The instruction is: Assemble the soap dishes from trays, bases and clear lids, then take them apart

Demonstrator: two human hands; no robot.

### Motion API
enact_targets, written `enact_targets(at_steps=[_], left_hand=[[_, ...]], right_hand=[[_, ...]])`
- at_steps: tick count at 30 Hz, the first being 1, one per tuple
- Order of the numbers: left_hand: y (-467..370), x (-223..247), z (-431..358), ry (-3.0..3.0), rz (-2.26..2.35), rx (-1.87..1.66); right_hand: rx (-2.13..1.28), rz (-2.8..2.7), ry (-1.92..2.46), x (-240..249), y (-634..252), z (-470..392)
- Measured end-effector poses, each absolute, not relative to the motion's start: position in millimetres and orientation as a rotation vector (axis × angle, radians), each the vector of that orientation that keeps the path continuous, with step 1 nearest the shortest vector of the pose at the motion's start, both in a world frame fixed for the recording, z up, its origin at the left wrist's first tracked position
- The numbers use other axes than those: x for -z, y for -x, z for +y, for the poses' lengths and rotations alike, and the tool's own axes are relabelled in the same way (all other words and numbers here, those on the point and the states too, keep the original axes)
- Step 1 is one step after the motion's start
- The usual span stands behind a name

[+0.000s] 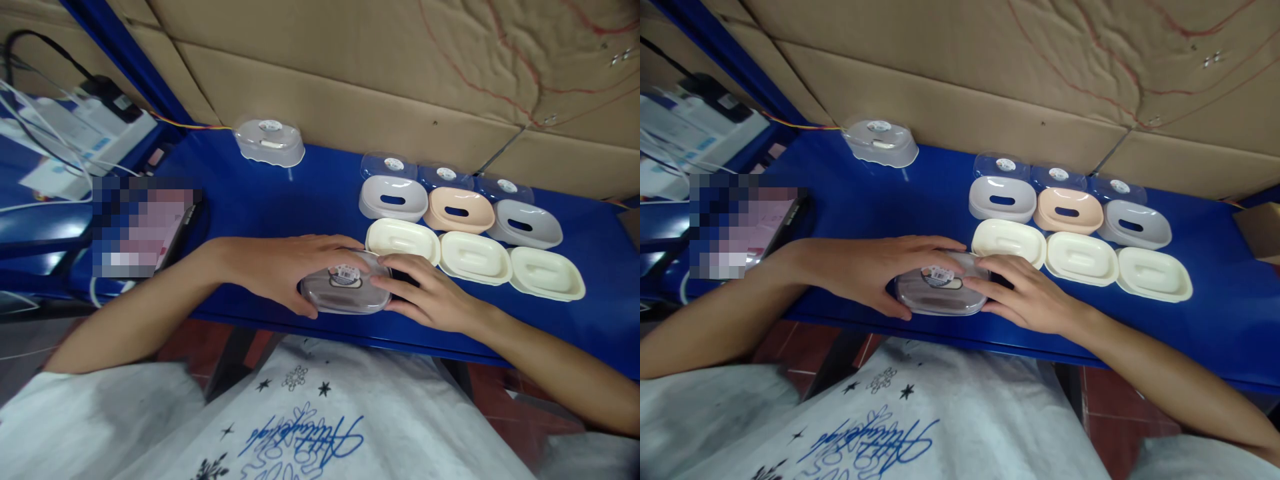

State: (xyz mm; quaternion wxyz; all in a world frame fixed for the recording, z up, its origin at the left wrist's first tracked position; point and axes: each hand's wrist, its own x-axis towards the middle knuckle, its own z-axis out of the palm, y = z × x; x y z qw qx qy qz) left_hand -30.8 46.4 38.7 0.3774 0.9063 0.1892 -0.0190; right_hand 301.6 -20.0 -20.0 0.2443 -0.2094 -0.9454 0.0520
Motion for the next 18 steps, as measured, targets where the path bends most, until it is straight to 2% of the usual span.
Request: enact_targets(at_steps=[18], left_hand=[[29.0, -40.2, 34.7, -2.481, 0.541, -0.001]], right_hand=[[-0.071, -2.572, 0.567, 23.6, -301.0, -19.6]])
